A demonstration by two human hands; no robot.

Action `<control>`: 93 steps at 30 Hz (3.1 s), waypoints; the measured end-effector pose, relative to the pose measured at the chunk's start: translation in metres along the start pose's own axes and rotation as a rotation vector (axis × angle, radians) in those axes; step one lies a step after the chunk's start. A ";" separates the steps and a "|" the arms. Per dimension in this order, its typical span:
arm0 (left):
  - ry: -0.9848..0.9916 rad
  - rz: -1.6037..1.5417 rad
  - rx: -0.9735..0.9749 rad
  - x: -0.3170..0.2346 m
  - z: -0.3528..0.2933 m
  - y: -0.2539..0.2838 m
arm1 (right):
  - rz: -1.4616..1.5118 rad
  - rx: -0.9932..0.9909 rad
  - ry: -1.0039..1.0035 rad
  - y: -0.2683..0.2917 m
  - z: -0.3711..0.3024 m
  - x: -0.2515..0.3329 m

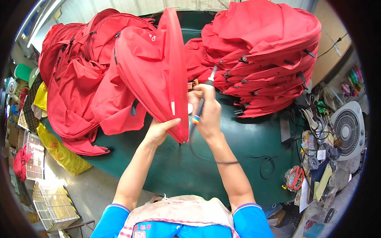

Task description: The person uses a hot-air tool to seal the edges of red fabric bags on a green worktable. They repeatedly pick up a bag, apply the tool along the seams, flip the bag, and place it back on the pile.

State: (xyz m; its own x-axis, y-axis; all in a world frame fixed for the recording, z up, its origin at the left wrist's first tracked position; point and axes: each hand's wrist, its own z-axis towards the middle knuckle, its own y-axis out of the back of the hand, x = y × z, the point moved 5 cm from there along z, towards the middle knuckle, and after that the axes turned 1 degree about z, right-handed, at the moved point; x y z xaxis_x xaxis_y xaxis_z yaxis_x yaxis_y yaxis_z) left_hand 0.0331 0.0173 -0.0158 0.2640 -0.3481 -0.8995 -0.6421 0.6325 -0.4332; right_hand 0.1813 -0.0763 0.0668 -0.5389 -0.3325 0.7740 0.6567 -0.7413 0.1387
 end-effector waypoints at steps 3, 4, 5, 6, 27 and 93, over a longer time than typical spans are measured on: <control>-0.046 0.034 -0.036 -0.005 -0.006 0.002 | 0.266 -0.097 -0.064 0.035 -0.033 0.026; -0.064 0.024 -0.056 -0.002 -0.005 0.004 | 0.321 -0.089 -0.129 0.044 -0.048 0.036; -0.084 0.016 -0.072 0.000 -0.003 0.002 | 0.219 0.033 -0.108 0.047 -0.057 0.049; -0.104 0.008 -0.089 0.002 -0.002 0.002 | 0.119 0.156 -0.088 0.047 -0.066 0.056; -0.149 0.028 -0.143 0.003 -0.009 -0.010 | -0.074 0.283 -0.228 0.024 -0.042 0.067; -0.265 -0.047 -0.187 -0.024 -0.015 -0.024 | -0.096 0.287 -0.001 0.026 -0.085 0.070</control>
State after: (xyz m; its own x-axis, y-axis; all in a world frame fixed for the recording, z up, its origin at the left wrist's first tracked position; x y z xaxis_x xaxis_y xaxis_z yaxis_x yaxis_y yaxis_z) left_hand 0.0313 0.0002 0.0171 0.4586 -0.1662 -0.8730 -0.7393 0.4737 -0.4786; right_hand 0.1160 -0.1686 0.0716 -0.6051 -0.2680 0.7497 0.7253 -0.5740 0.3802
